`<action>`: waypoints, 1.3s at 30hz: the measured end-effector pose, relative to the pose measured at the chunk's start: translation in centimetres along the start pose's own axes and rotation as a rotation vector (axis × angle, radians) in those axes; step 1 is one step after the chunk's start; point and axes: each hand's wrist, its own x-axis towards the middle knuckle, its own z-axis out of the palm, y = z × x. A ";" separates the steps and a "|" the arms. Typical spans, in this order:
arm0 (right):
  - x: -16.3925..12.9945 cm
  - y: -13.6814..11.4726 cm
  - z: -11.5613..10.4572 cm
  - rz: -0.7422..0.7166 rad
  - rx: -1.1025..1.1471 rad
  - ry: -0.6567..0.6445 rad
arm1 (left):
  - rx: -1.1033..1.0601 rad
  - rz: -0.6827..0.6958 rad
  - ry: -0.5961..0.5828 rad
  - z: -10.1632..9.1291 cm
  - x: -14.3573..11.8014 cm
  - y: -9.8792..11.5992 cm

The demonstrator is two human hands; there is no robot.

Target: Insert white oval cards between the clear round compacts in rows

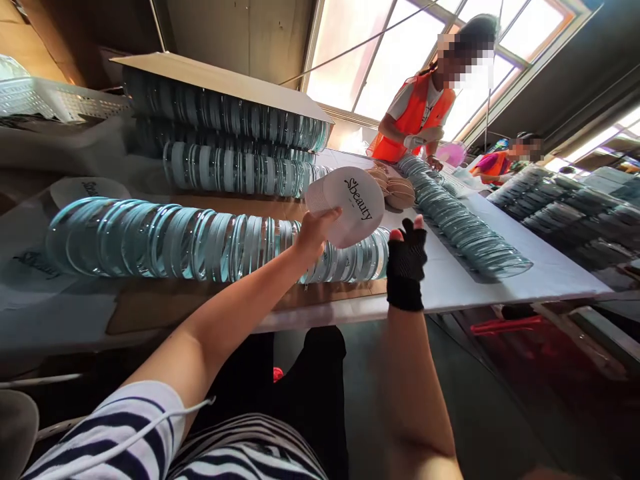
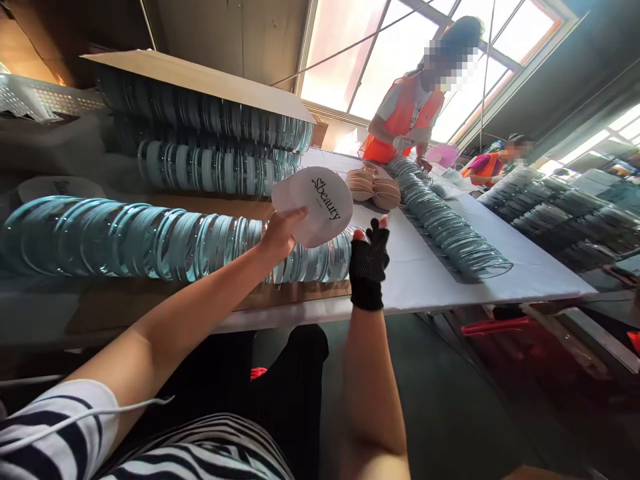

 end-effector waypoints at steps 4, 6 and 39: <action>-0.8 -2.8 0.7 -0.217 -0.139 0.046 | 0.042 -0.007 -0.035 -0.9 -2.7 1.3; -2.3 -4.1 1.3 -0.302 -0.145 0.111 | 0.062 -0.005 -0.038 -1.5 -3.7 1.8; -9.3 -6.0 4.0 -0.104 -0.535 -0.497 | -0.153 0.079 0.157 -3.6 1.8 4.8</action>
